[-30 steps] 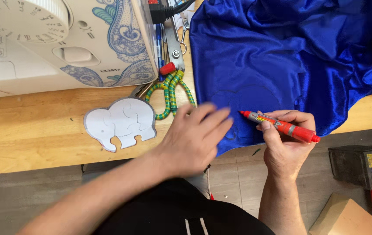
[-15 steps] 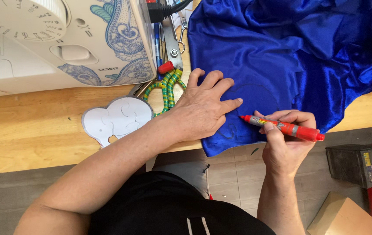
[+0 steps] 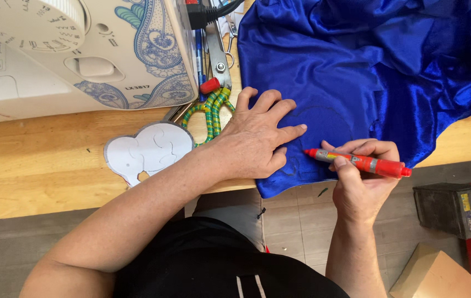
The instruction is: The person places a white elephant-shaped paper template on a blue satin fabric and traces its outline with a red marker. The person then removes the template and continues to trace additional elephant outlines on the fabric by hand.
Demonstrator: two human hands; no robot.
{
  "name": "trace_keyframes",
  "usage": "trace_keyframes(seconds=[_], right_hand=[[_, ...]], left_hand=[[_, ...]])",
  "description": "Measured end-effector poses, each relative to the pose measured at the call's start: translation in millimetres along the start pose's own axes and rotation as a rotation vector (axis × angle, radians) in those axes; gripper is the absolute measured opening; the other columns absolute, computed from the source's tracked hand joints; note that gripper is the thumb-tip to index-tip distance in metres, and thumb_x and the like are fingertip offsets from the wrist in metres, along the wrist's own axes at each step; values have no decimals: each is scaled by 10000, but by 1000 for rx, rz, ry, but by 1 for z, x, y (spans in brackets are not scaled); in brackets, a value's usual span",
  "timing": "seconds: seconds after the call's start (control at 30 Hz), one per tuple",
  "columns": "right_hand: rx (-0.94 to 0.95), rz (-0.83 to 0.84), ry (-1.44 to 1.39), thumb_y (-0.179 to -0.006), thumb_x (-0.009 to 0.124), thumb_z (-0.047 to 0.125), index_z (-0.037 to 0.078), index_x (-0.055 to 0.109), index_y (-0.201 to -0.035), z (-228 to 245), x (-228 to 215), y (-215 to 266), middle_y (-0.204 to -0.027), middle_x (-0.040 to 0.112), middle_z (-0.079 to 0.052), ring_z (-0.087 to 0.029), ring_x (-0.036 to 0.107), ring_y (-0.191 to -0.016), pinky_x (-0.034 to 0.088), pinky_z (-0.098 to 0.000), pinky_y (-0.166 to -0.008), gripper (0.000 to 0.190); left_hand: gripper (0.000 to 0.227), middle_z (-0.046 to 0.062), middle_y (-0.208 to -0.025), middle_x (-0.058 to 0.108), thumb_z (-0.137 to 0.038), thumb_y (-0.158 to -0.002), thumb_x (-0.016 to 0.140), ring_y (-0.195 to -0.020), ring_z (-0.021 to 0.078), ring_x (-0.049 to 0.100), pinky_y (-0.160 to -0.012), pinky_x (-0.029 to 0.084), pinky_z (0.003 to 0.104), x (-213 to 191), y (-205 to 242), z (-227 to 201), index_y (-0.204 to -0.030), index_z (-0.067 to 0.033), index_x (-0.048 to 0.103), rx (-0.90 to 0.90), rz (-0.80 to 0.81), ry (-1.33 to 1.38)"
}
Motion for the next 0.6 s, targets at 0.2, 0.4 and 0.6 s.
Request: trace_keyframes(seconds=[0.2, 0.4, 0.6], right_hand=[[7, -47, -36, -823, 590, -23, 94, 419, -985, -4, -6, 1, -837, 481, -121, -186, 544, -717, 701, -522, -890, 263], [36, -2, -22, -820, 613, -28, 93, 429, -973, -6, -3, 2, -841, 548, -172, -175, 535, -630, 696, -512, -928, 268], [26, -6, 0, -834, 578, -44, 87, 414, -998, -3, -1, 1, -846, 557, -192, -193, 540, -625, 690, -521, -950, 266]], left_hand=[[540, 133, -1376, 578, -435, -770, 643, -1243, 357, 464, -1014, 311, 629, 5, 0, 1, -1269, -253, 739, -21, 90, -2], [602, 145, -1410, 549, -492, -776, 612, -1272, 365, 439, -1036, 284, 642, 8, 0, 1, -1317, -246, 704, -24, 158, -2], [650, 150, -1414, 550, -535, -762, 637, -1271, 365, 445, -1028, 297, 641, 3, 2, -1, -1331, -226, 694, -6, 138, -11]])
Point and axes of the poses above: each hand's wrist, its own y-axis away from the middle knuckle, its own x-axis out of the palm, z = x × y, the point moved 10 cm from there along -y, towards the middle knuckle
